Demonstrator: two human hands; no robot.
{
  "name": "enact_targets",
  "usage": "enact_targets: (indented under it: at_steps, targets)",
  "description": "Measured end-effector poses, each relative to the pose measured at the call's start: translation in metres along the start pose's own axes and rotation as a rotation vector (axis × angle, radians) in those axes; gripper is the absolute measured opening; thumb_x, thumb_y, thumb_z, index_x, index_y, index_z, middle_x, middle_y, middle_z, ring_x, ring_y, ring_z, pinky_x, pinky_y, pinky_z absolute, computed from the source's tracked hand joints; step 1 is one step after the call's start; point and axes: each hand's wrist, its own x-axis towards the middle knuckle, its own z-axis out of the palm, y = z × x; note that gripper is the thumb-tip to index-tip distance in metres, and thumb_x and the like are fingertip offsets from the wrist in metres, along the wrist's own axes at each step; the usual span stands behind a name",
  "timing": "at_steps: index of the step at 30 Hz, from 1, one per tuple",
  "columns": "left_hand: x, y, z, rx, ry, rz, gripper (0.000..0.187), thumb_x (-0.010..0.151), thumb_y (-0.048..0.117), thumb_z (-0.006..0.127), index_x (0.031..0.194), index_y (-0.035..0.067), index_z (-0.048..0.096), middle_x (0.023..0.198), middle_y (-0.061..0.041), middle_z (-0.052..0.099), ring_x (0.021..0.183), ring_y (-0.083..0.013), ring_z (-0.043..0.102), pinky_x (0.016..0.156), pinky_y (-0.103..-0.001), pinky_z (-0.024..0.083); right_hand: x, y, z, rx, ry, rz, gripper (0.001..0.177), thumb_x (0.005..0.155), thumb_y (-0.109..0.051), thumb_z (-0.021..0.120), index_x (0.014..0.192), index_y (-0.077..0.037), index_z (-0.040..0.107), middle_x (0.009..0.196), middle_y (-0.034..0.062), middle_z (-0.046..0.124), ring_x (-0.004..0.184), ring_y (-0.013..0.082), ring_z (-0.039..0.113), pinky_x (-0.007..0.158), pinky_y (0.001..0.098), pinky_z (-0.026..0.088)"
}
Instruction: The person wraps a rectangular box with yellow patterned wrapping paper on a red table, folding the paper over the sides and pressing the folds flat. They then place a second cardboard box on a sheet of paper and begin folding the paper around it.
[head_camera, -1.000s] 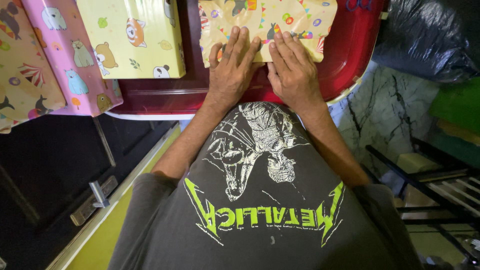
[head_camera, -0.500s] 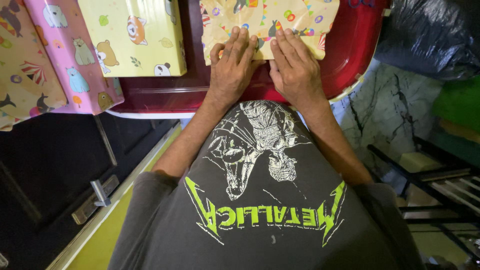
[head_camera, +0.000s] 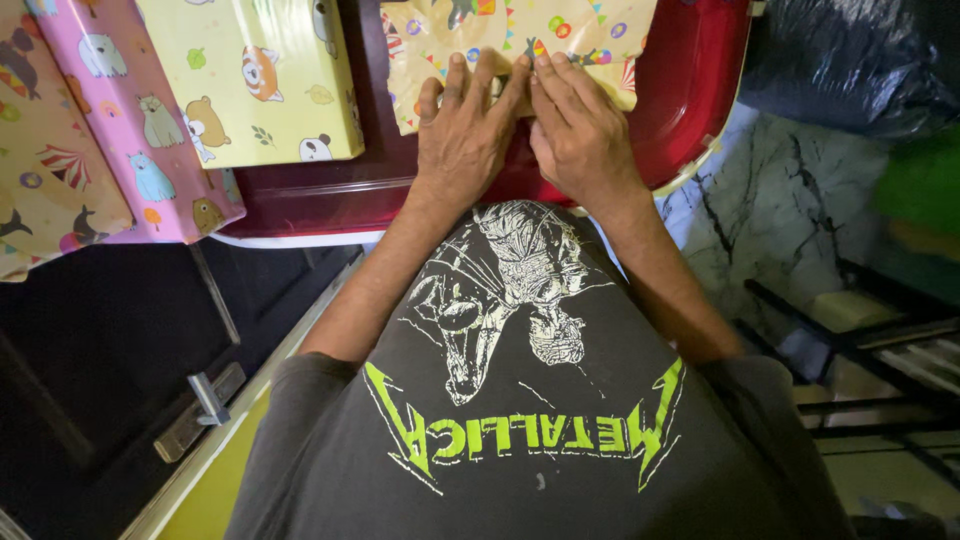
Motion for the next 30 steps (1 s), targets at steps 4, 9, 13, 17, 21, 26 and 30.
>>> enact_targets:
  at_steps: [4,9,13,17,21,26,30]
  targets:
    - [0.001,0.002,0.010,0.053,0.127,0.053,0.046,0.110,0.025,0.058,0.156,0.017,0.050,0.167,-0.007,0.038,0.152,-0.0333,0.033,0.120,-0.051,0.014,-0.004,0.002,0.003,-0.020,0.018,0.004,0.044,0.089,-0.004,0.073,0.131,0.007,0.068,0.146,0.0159,0.060,0.140,0.0308,0.054,0.116,0.0415,0.047]
    - [0.008,0.001,0.020,-0.055,0.106,0.068,0.037,0.109,0.015,0.054,0.146,0.009,0.059,0.167,-0.006,0.039,0.157,-0.0253,0.030,0.123,-0.047,0.019,-0.006,0.003,0.007,-0.003,0.049,0.030,0.043,0.087,-0.001,0.075,0.129,0.006,0.069,0.145,0.0148,0.061,0.140,0.0302,0.054,0.117,0.0413,0.048]
    - [0.013,0.000,0.025,-0.055,0.121,0.059,0.035,0.110,0.018,0.058,0.145,0.011,0.059,0.161,-0.005,0.046,0.153,-0.0235,0.035,0.118,-0.049,0.023,-0.005,0.005,0.006,0.055,0.058,0.030,0.043,0.085,0.001,0.076,0.127,0.007,0.068,0.144,0.0155,0.060,0.138,0.0318,0.055,0.117,0.0418,0.049]
    - [0.016,0.000,0.023,-0.116,0.103,0.025,0.038,0.110,0.018,0.059,0.147,0.015,0.058,0.158,-0.004,0.049,0.151,-0.0228,0.039,0.116,-0.049,0.024,-0.004,0.005,0.000,0.112,0.071,0.035,0.040,0.087,0.003,0.078,0.125,0.007,0.065,0.142,0.0168,0.059,0.137,0.0337,0.056,0.116,0.0425,0.050]
    - [0.015,0.003,0.018,-0.150,0.098,0.017,0.047,0.106,0.019,0.061,0.152,0.021,0.056,0.153,-0.005,0.051,0.148,-0.0249,0.041,0.113,-0.052,0.022,-0.003,0.000,-0.004,0.136,0.082,0.053,0.039,0.087,0.004,0.079,0.123,0.007,0.063,0.138,0.0183,0.059,0.136,0.0357,0.056,0.116,0.0443,0.050]
    - [0.017,0.003,0.015,-0.119,0.083,0.034,0.046,0.106,0.017,0.061,0.151,0.022,0.055,0.154,-0.005,0.051,0.147,-0.0253,0.042,0.114,-0.052,0.021,-0.005,-0.003,-0.008,0.175,0.129,0.055,0.040,0.089,0.004,0.080,0.126,0.006,0.064,0.135,0.0161,0.060,0.129,0.0343,0.060,0.112,0.0432,0.051]
    - [0.017,0.002,0.016,-0.092,0.089,0.045,0.048,0.103,0.013,0.061,0.150,0.021,0.057,0.154,-0.004,0.051,0.148,-0.0253,0.042,0.114,-0.051,0.021,-0.018,0.001,-0.014,0.137,0.216,0.087,0.032,0.094,-0.001,0.084,0.122,0.002,0.068,0.127,0.0129,0.065,0.118,0.0306,0.064,0.103,0.0426,0.052]
